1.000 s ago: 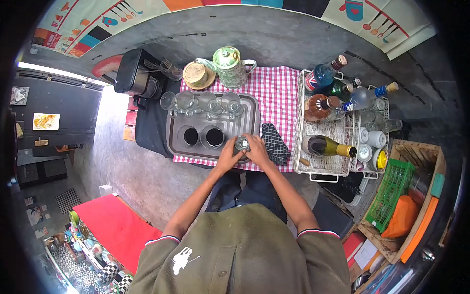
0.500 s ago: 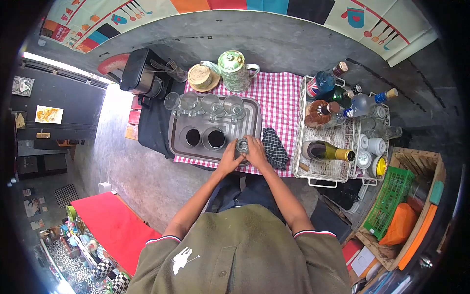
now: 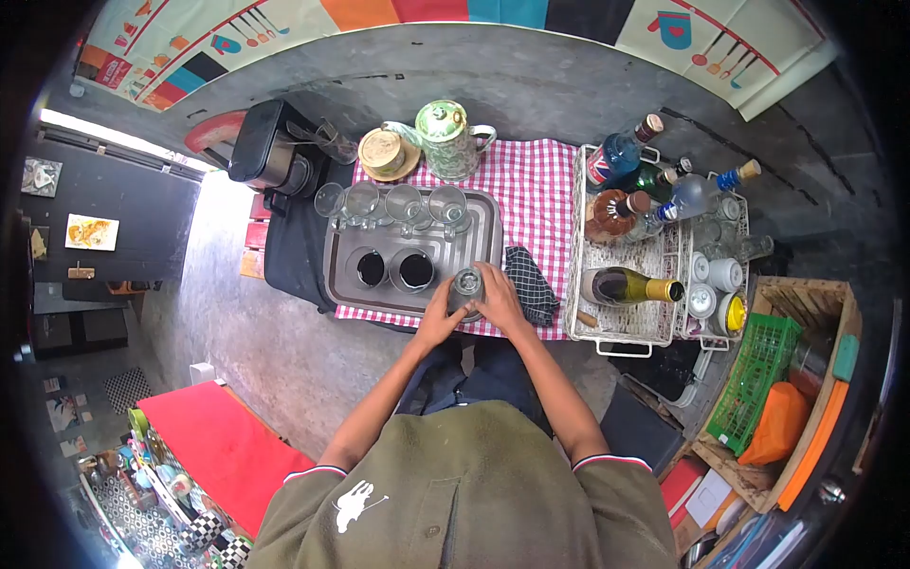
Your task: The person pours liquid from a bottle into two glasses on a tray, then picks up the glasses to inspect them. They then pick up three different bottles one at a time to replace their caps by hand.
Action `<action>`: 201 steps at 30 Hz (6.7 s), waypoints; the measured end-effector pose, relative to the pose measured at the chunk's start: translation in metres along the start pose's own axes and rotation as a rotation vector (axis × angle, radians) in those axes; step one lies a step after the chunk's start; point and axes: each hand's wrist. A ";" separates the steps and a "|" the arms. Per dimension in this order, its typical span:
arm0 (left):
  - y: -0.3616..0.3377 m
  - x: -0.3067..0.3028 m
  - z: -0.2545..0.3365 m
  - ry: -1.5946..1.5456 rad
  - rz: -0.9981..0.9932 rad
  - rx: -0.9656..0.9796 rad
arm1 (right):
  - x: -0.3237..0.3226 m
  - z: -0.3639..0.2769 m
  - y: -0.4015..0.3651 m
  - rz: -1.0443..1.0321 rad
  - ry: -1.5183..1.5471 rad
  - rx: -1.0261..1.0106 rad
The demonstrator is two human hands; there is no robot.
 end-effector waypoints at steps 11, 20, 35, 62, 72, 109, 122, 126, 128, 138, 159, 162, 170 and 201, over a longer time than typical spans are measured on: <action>-0.052 -0.020 -0.005 -0.227 -0.128 -0.098 | -0.031 -0.013 -0.083 0.315 0.068 0.145; -0.044 -0.007 0.033 -0.241 -0.476 0.086 | -0.060 -0.024 -0.167 0.664 0.069 0.345; 0.066 0.145 0.135 0.347 -0.662 0.899 | -0.148 0.079 -0.159 0.632 -0.261 0.495; 0.041 0.158 0.163 0.441 -0.458 0.772 | -0.206 0.111 -0.135 0.092 0.156 0.181; 0.030 0.146 0.185 0.333 -0.285 0.721 | -0.231 0.066 -0.157 0.057 0.387 0.173; 0.188 0.112 0.256 -0.264 -0.593 0.551 | -0.368 -0.048 -0.080 0.576 0.167 -0.017; 0.181 0.117 0.247 -0.312 -0.494 0.699 | -0.377 -0.074 -0.082 0.388 -0.024 -0.023; 0.178 0.114 0.252 -0.285 -0.506 0.706 | -0.384 -0.078 -0.081 0.338 -0.201 -0.083; 0.176 0.111 0.259 -0.248 -0.549 0.678 | -0.390 -0.082 -0.082 0.289 -0.280 -0.079; 0.164 0.107 0.259 -0.188 -0.580 0.670 | -0.399 -0.108 -0.074 -0.001 -0.629 -0.045; 0.155 0.110 0.260 -0.205 -0.512 0.664 | -0.360 -0.120 -0.093 0.196 -0.758 0.131; 0.155 0.110 0.262 -0.220 -0.489 0.680 | -0.355 -0.117 -0.094 0.254 -0.738 0.169; 0.154 0.112 0.257 -0.223 -0.469 0.704 | -0.342 -0.100 -0.090 0.362 -0.747 0.208; 0.146 0.119 0.259 -0.220 -0.341 0.690 | -0.368 -0.089 -0.090 0.227 -0.665 -0.101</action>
Point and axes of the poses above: each hand's wrist, its own y-axis towards the middle knuckle, its own x-axis out of the palm, z = x × y, and after that the axes turned 11 degrees about x, right-handed
